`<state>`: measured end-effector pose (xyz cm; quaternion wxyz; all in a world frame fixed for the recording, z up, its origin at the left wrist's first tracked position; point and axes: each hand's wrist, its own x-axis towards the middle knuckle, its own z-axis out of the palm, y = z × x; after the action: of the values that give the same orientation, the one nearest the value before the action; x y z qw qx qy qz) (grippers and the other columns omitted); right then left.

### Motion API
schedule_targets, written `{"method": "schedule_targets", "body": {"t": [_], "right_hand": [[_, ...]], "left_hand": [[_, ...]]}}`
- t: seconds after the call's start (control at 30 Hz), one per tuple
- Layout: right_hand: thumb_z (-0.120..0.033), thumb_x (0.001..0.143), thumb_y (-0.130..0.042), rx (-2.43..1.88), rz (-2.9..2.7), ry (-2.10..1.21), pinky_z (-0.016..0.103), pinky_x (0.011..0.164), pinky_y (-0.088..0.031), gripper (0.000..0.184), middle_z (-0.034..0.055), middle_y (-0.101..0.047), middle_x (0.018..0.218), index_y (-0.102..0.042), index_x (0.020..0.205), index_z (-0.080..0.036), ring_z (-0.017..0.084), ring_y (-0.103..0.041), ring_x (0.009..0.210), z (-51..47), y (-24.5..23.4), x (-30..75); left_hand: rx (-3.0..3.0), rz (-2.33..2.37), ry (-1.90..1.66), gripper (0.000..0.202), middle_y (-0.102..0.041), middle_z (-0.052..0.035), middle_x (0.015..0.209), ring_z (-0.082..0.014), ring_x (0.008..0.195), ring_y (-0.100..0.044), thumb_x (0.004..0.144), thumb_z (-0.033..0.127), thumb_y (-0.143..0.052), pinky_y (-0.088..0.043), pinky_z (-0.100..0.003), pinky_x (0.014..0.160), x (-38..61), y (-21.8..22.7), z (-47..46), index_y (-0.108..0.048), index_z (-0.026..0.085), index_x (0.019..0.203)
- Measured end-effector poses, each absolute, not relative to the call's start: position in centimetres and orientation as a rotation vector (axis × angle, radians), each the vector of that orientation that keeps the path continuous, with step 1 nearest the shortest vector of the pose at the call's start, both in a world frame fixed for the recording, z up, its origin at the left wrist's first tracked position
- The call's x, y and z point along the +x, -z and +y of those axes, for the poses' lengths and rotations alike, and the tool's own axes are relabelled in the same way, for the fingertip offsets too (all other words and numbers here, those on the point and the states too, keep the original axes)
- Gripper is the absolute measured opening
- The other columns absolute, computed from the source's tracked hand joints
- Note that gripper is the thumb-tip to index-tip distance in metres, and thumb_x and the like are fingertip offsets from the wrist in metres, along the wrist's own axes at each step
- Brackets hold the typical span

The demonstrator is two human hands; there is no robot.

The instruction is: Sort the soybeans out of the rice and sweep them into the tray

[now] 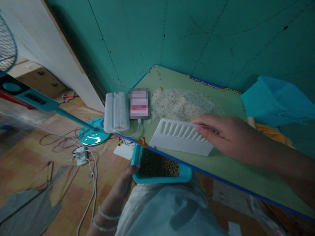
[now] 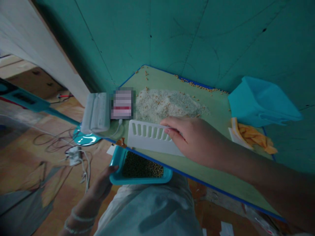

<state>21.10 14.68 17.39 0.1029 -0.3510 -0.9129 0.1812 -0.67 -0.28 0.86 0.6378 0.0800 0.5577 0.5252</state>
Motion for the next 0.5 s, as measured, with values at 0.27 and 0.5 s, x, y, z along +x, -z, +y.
{"method": "schedule_targets", "body": {"t": [0.27,0.5], "right_hand": [[-0.032,0.085,-0.046,-1.127,-2.624,-0.663,0.027,0.057,-0.048,0.022,0.0006,-0.069,0.088,-0.062,0.099,-0.027,0.018,-0.063,0.073,14.0,-17.4,23.1],[-0.032,0.08,-0.052,-1.443,-2.122,-0.619,0.031,0.057,-0.051,0.015,0.0024,-0.068,0.087,-0.063,0.091,-0.028,0.02,-0.064,0.071,17.6,-18.6,27.5]], "left_hand": [[0.161,1.249,-1.207,0.049,-0.076,-0.0061,0.097,-0.0324,0.098,-0.064,0.064,0.024,-0.057,-0.053,-0.037,0.076,0.0,-1.3,0.1,-0.062,0.013,0.111],[0.147,1.289,-1.173,0.04,-0.078,-0.0048,0.091,-0.0305,0.1,-0.063,0.065,0.025,-0.059,-0.053,-0.034,0.079,-0.1,-1.0,0.0,-0.067,0.014,0.103]]}}
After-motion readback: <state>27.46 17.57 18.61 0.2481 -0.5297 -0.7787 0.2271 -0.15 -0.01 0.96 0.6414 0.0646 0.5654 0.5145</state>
